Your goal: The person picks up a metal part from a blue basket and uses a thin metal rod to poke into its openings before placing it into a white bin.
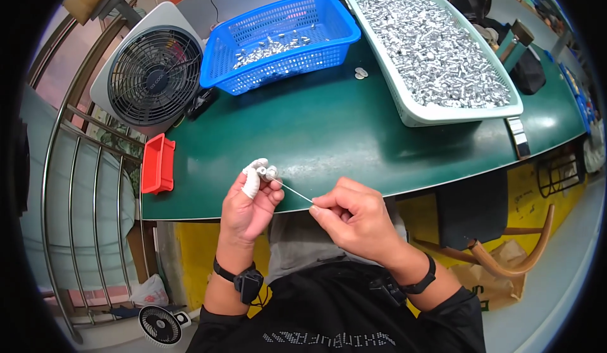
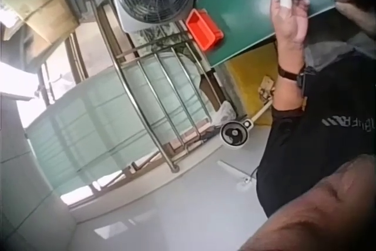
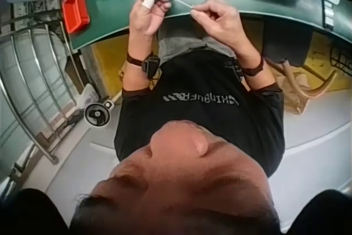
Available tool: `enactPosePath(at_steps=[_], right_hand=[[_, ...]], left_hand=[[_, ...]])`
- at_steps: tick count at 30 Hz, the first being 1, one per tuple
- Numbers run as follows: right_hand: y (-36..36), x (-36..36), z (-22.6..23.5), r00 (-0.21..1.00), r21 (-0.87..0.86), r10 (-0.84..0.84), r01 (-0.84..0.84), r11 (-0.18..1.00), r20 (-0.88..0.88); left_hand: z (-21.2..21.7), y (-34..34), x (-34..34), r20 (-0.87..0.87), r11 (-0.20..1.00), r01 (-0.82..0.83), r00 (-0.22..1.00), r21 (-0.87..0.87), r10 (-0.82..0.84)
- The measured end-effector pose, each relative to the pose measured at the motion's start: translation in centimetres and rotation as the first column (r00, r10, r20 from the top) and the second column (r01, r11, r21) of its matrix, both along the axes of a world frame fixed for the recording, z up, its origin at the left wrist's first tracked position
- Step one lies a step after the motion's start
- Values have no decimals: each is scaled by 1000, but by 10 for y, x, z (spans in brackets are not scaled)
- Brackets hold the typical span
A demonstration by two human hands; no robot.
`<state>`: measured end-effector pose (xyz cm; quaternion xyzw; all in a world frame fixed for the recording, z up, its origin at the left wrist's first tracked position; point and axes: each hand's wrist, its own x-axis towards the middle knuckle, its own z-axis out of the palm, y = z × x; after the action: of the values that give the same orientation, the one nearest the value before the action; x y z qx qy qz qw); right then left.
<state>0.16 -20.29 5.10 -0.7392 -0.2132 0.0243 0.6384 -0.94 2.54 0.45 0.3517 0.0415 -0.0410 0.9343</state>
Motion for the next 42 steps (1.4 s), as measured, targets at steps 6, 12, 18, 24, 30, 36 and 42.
enactPosePath(at_steps=[6,12,18,24,30,36,42], right_hand=[[2,0,9,997,-55,1,3,998,81],[4,-2,10,997,-39,-7,10,999,76],[-1,-1,12,996,-66,16,-10,998,93],[-3,-2,13,996,-75,14,-7,997,88],[-8,-1,11,972,-180,6,38,983,235],[-12,7,4,997,-44,82,-82,996,-3],[-15,17,-12,933,105,197,-173,979,-301]], left_hand=[[0,-3,-2,45,993,49,998,-107,-44],[0,-3,-5,57,985,110,993,-135,-103],[-1,-4,-6,64,988,108,993,-108,-101],[3,-10,-7,41,998,62,997,29,-64],[8,-14,-12,201,739,-161,979,655,36],[14,-16,-10,282,746,-250,955,617,87],[20,-11,-15,193,624,-167,981,763,27]])
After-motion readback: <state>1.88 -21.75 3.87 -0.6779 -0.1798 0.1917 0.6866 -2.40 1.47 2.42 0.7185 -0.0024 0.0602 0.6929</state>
